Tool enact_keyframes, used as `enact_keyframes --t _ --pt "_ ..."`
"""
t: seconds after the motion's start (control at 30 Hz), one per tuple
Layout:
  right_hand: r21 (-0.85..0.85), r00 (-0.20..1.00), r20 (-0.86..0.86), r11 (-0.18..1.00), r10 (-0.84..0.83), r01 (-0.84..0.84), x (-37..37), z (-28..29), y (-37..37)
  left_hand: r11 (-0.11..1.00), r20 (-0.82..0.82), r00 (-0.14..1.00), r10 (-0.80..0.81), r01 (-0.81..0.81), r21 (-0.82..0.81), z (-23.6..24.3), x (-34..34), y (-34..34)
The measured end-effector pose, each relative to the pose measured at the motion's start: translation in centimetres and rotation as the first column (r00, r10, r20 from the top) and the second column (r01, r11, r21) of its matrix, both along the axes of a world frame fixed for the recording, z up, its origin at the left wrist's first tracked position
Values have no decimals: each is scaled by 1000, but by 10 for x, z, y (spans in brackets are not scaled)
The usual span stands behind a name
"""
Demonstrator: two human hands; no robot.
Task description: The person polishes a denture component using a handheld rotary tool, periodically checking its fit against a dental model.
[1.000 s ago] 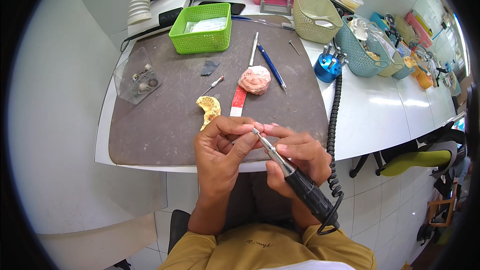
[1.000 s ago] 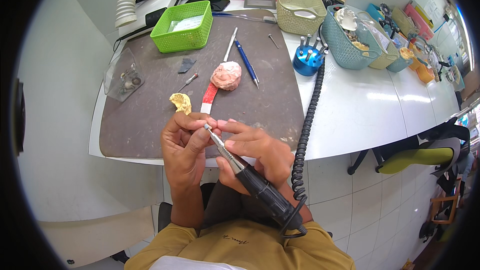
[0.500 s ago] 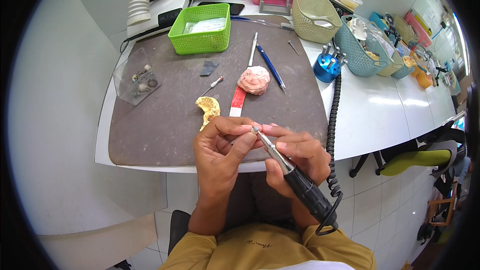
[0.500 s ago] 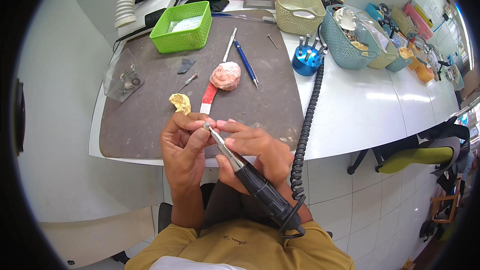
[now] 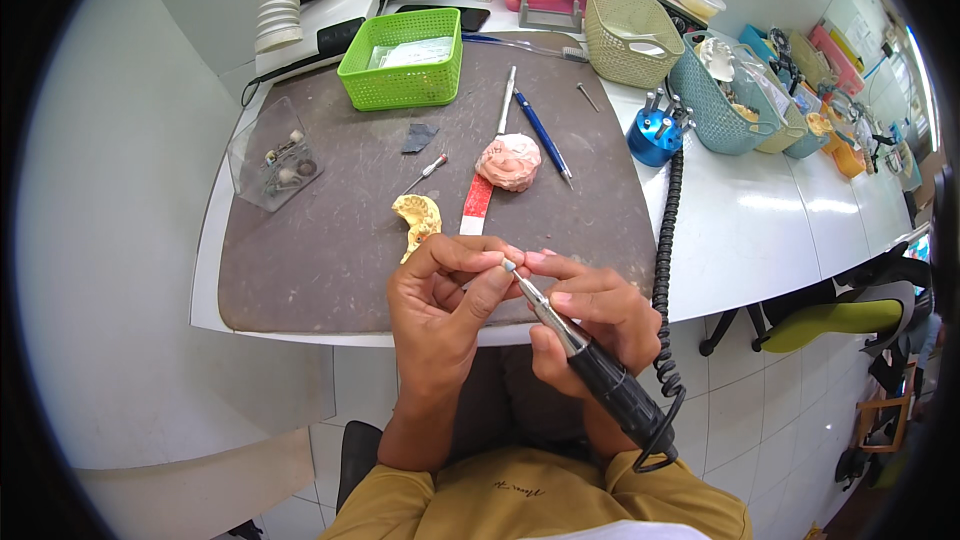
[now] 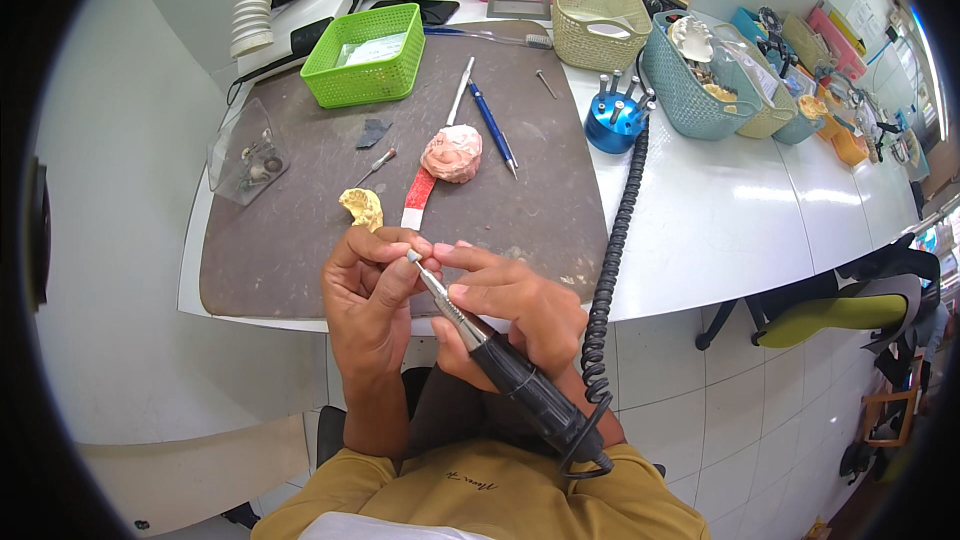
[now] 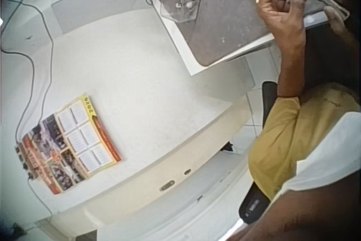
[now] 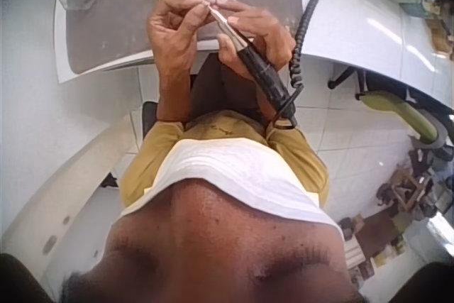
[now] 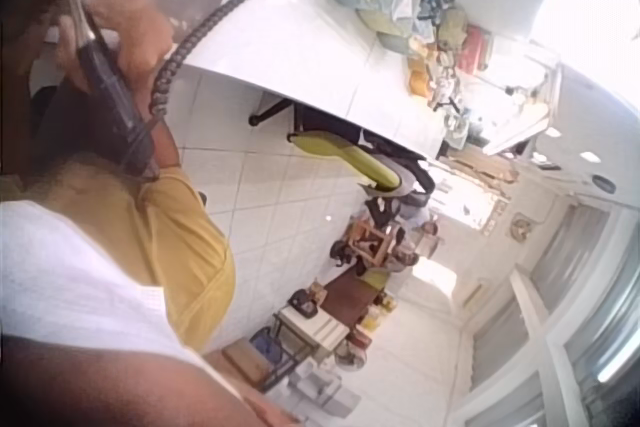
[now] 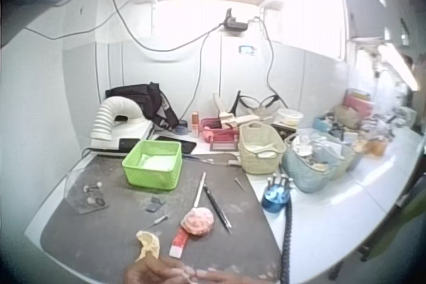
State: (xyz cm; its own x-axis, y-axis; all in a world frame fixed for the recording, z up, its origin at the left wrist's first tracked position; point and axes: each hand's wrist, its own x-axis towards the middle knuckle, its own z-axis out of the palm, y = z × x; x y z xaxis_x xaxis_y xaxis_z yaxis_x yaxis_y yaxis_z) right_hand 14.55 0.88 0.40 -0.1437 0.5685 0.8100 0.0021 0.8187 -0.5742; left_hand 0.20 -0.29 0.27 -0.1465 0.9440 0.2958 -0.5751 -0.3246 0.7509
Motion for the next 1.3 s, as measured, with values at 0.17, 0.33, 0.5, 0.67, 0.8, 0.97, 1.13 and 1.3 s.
enact_keyframes --t 0.17,0.33,0.5,0.67,0.8,0.97,1.13,1.3 --pt "-37 997 -68 999 -27 25 -3 0 0 1000 1 1000 1 -1 1 1 1 0" --pt "-53 991 -122 998 -49 43 -6 -2 1 1000 -17 1000 12 -12 -16 2 0 -1" --pt "-59 993 -107 997 -57 51 -6 -1 0 1000 -11 1000 7 -7 1 0 0 0" --pt "-37 996 -69 998 -52 50 -4 1 0 1000 -19 1000 7 -7 -4 0 1 -1" --pt "-32 997 -69 999 -29 27 -4 -1 1 1000 -17 1000 14 -14 3 -1 0 -1" --pt "-36 998 -44 998 -43 42 -3 -1 -1 1000 -34 999 16 -16 0 0 0 -1" --pt "-45 997 -66 999 -27 24 -4 0 -1 1000 -20 1000 14 -13 10 0 0 -1" --pt "-65 995 -82 996 -61 56 -5 2 -2 1000 -34 999 17 -17 0 1 0 -1"
